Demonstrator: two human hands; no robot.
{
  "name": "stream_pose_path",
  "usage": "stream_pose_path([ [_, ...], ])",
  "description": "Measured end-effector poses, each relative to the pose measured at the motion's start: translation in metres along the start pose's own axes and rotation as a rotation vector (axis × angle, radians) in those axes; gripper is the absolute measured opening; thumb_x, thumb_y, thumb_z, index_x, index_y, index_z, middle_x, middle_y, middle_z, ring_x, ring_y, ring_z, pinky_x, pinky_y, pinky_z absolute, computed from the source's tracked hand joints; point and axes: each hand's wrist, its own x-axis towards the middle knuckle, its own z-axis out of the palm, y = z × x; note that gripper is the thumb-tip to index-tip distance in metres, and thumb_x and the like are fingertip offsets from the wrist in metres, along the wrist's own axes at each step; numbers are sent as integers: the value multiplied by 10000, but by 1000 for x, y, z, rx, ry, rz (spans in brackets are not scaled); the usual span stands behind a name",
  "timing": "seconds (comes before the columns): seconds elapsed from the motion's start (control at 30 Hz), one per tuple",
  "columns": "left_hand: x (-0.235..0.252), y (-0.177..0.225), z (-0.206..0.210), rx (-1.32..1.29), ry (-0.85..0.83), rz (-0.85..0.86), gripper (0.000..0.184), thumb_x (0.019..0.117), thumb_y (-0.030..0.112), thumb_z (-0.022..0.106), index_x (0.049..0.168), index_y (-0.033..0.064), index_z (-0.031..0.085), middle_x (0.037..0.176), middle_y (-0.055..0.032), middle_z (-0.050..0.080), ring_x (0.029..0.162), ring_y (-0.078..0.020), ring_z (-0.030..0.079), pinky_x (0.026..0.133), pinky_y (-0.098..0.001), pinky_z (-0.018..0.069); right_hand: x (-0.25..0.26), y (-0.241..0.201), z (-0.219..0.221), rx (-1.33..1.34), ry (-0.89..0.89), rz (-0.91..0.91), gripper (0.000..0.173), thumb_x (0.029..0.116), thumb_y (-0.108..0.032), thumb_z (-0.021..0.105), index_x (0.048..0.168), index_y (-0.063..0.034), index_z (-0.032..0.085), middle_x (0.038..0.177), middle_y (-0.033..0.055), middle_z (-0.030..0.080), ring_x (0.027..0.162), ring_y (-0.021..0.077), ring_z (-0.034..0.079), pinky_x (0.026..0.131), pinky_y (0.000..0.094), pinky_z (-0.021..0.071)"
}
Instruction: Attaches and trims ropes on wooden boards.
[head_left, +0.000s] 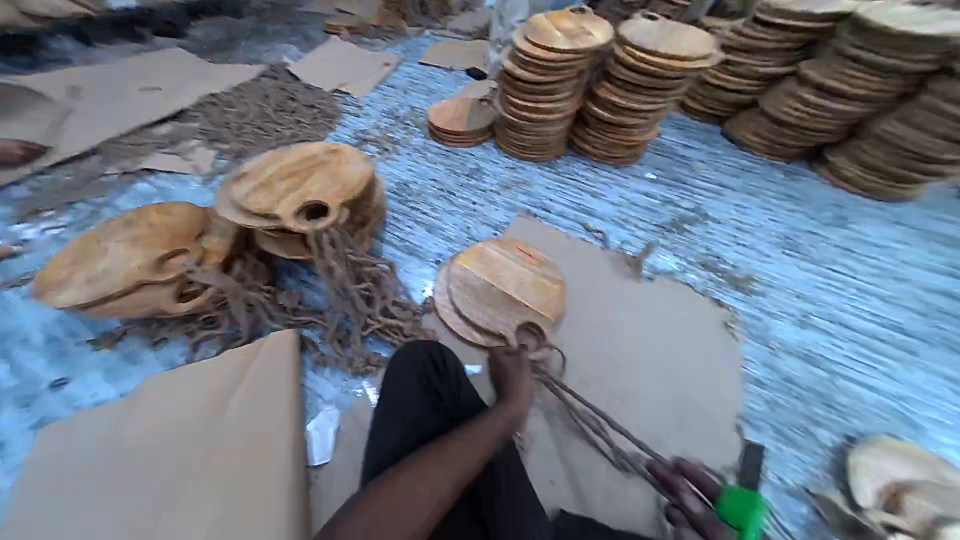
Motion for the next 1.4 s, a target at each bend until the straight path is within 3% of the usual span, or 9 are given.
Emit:
stream_pose_path([
  [0.13,6,-14,2,-170,-8,-252,649,1084,407,476,1482,-88,344,1466,-342,411,1317,-451,473,1035,-609,443,-21,-23,20,9,49,-129,254,999,42,487,1245,10,538,1084,43,773,879,74,722,778,223,581],
  [0.23,14,-15,10,-257,-90,-296,631,1109,486,332,1334,-88,468,1109,-241,572,869,-284,595,743,-422,527,-34,-44,22,-14,0,-179,262,978,72,484,1225,-2,533,1085,48,775,869,91,736,765,231,597],
  [0.37,20,-20,14,-122,-161,-299,568,1087,459,446,1339,-47,493,1077,-231,563,847,-298,545,730,-458,490,-37,-40,12,-22,24,-135,276,984,58,482,1256,35,523,1095,112,765,887,159,749,766,267,611],
  [0.57,13,-17,8,534,-228,182,490,1028,282,600,1401,-26,524,1395,-278,545,1284,-449,536,1061,-619,435,-9,9,-63,-386,350,-62,372,900,-60,661,1262,2,602,980,81,753,787,171,728,680,310,609],
  [0.7,20,-24,27,905,-337,563,446,963,204,689,1374,60,593,1484,-222,497,1347,-469,470,1048,-682,404,30,34,-111,-680,389,131,523,889,-85,789,1361,-51,566,1105,170,688,747,277,677,664,468,581],
  [0.93,24,-26,9,431,-47,112,476,1022,272,622,1340,-75,549,1264,-313,600,1159,-436,597,989,-597,468,107,92,-78,-873,130,265,738,827,-16,810,1483,-102,482,1204,279,655,1017,467,661,857,636,534],
  [1.13,24,-29,5,397,-81,188,366,1039,220,590,1279,-56,589,1191,-256,635,1087,-365,621,948,-550,490,137,135,-58,-898,151,362,743,850,-97,784,1512,-152,452,1220,223,674,1087,410,670,925,597,534],
  [1.27,22,-35,25,538,-301,498,451,966,165,680,1348,-37,553,1339,-239,589,1240,-351,590,1062,-519,482,119,103,-51,-510,161,202,655,900,-128,789,1472,-79,473,1064,138,736,765,242,691,669,425,572],
  [1.4,21,-25,24,289,1,261,374,1026,190,611,1302,-59,567,1207,-252,634,1089,-366,633,955,-537,508,70,23,-53,-403,191,-13,466,916,-215,759,1352,-123,624,833,68,680,583,158,563,519,333,481],
])
